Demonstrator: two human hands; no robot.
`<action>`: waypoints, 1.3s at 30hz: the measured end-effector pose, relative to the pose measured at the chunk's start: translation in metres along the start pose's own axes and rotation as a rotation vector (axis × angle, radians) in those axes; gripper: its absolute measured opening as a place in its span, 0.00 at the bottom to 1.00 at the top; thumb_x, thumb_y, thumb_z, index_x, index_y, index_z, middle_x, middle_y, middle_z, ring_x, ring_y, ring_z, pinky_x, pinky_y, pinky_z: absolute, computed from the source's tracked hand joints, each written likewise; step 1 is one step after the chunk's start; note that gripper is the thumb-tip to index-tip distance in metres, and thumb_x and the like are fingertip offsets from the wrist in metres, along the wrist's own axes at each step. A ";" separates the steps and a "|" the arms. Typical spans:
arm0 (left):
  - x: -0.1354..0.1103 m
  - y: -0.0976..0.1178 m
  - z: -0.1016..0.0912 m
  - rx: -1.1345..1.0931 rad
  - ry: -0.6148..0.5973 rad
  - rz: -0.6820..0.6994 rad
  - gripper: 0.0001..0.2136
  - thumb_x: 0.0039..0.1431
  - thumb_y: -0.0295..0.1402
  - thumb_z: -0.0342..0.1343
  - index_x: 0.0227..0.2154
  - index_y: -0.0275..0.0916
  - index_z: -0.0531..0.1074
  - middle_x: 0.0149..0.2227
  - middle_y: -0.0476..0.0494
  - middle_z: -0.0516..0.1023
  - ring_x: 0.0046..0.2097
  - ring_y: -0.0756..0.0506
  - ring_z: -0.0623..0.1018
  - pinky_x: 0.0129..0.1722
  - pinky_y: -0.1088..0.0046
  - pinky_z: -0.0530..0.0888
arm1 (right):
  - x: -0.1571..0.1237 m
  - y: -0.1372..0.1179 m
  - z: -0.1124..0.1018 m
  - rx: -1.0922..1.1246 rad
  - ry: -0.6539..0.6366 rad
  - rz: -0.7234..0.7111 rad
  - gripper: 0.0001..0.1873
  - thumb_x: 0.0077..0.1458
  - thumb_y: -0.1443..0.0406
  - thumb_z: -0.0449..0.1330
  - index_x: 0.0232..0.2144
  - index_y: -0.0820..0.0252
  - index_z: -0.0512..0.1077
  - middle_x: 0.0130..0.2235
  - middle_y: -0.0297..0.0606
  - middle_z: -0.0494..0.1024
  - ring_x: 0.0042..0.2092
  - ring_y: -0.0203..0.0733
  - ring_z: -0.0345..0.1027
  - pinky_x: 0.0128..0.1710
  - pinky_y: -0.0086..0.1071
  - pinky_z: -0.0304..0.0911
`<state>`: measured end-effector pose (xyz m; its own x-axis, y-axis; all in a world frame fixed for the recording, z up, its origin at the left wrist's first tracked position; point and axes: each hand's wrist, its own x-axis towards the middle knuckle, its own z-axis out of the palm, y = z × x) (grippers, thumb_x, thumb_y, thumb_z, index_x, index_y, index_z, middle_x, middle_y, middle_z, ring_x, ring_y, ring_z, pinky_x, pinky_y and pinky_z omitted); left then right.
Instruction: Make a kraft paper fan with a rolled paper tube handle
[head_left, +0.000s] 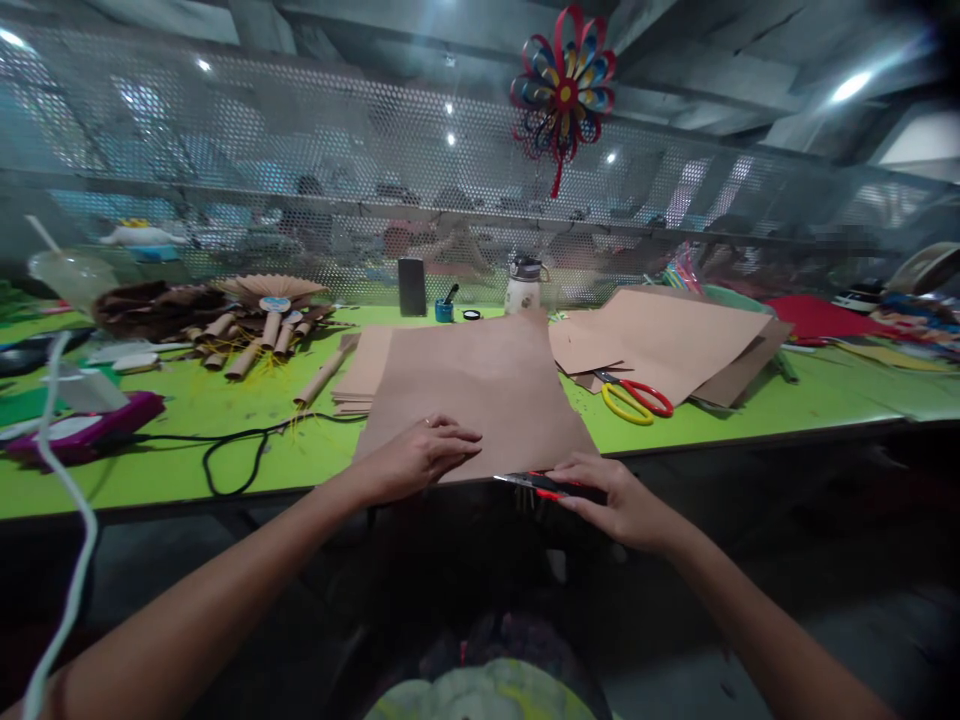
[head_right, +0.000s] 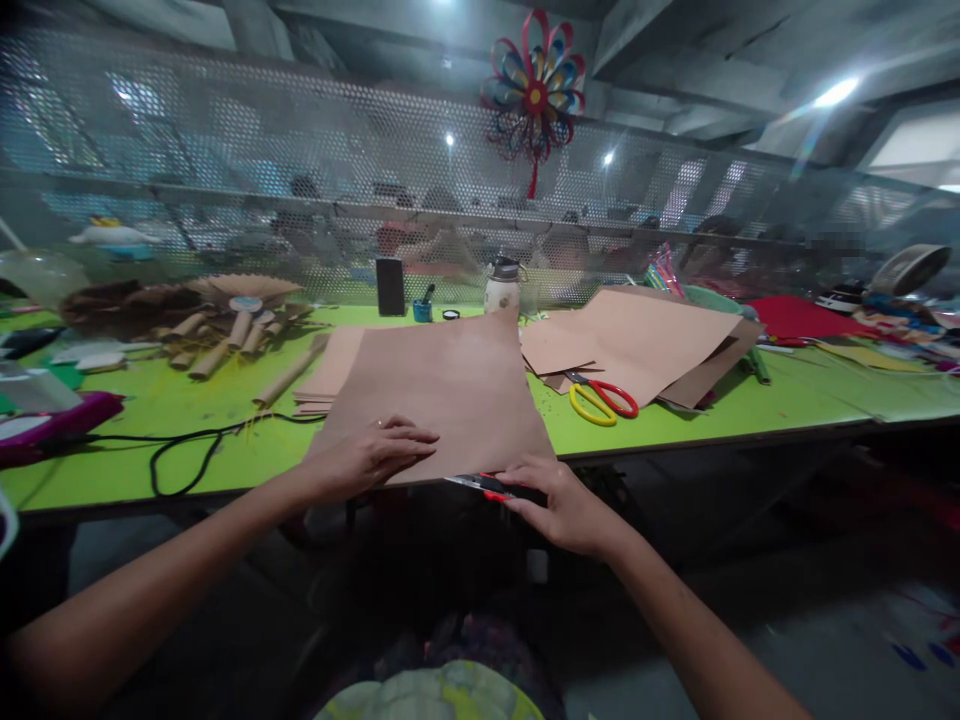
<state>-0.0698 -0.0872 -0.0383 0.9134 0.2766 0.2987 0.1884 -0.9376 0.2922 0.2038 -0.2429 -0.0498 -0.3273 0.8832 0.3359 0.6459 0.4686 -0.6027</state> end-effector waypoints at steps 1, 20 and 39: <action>0.000 0.000 0.000 -0.003 -0.002 -0.002 0.17 0.66 0.38 0.42 0.50 0.44 0.72 0.52 0.45 0.74 0.51 0.45 0.68 0.52 0.64 0.67 | 0.002 -0.001 0.002 0.002 -0.003 -0.005 0.13 0.58 0.65 0.56 0.46 0.57 0.72 0.43 0.42 0.75 0.45 0.42 0.69 0.47 0.36 0.64; -0.002 -0.002 0.002 0.021 0.006 0.021 0.16 0.66 0.36 0.43 0.49 0.41 0.72 0.51 0.44 0.75 0.50 0.45 0.69 0.50 0.66 0.66 | 0.027 -0.023 0.031 0.073 -0.028 -0.039 0.14 0.57 0.67 0.57 0.46 0.59 0.72 0.44 0.41 0.75 0.46 0.40 0.69 0.46 0.33 0.64; 0.001 0.000 0.001 -0.028 -0.017 -0.018 0.15 0.66 0.34 0.44 0.48 0.40 0.72 0.51 0.42 0.75 0.51 0.45 0.69 0.52 0.66 0.64 | 0.046 -0.039 0.049 0.139 -0.022 -0.110 0.16 0.57 0.70 0.56 0.48 0.57 0.72 0.49 0.41 0.75 0.49 0.42 0.69 0.50 0.38 0.63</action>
<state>-0.0690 -0.0869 -0.0393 0.9160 0.2893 0.2781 0.1945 -0.9263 0.3227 0.1300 -0.2196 -0.0466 -0.4069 0.8258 0.3905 0.5039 0.5594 -0.6582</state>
